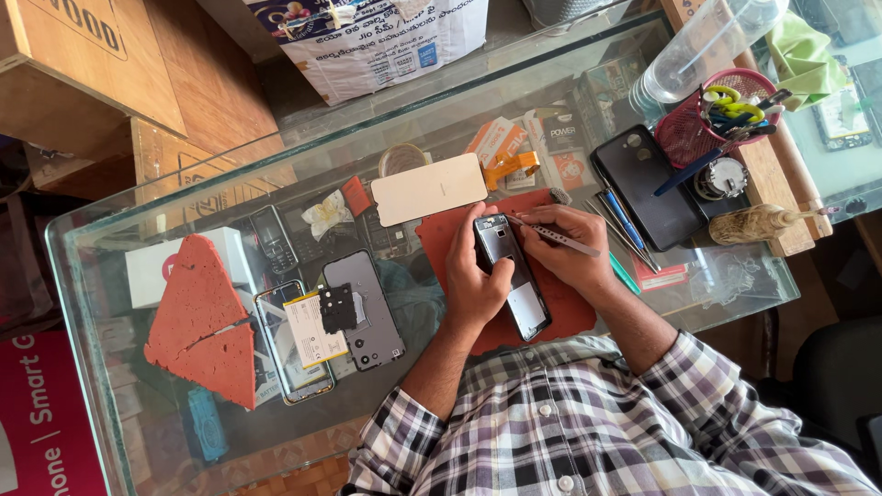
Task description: The person disassembles a smartphone by prying the screen away from the chassis using a metal tool and cleaning the internal edges with a brush.
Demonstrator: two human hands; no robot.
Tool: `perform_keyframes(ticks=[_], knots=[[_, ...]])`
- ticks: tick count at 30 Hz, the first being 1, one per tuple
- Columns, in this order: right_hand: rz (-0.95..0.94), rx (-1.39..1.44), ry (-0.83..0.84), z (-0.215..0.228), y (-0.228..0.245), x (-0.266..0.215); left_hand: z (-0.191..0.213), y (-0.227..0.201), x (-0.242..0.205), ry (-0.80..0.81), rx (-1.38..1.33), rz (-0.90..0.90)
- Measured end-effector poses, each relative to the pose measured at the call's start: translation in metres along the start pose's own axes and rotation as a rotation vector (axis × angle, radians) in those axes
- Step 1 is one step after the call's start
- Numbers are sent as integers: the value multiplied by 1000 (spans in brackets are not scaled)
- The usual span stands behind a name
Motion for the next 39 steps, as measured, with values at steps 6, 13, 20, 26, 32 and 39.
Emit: perform_keyframes(ticks=[6, 13, 20, 26, 32, 39], knots=[[27, -21, -16, 0, 0, 0, 0, 0, 0, 4, -3, 10], [70, -36, 6, 0, 12, 3, -1, 2, 0, 0, 3, 19], [-19, -162, 76, 1, 23, 12, -1, 5, -1, 3, -3, 27], [-25, -219, 112, 0, 26, 12, 0, 4, 1, -5, 26, 10], [-33, -220, 126, 3, 31, 5, 0, 2, 0, -17, 34, -9], [-46, -199, 136, 4, 32, -4, 0, 0, 0, -19, 24, -5]])
Point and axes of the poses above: each hand's wrist, its own x-axis towards the middle knuckle, its own z-axis out of the back of the hand, y = z × x, the point moved 9 cm from there along x, towards the middle knuckle, and after that the axes turned 4 degrees about -z, right-handed, at the moved point
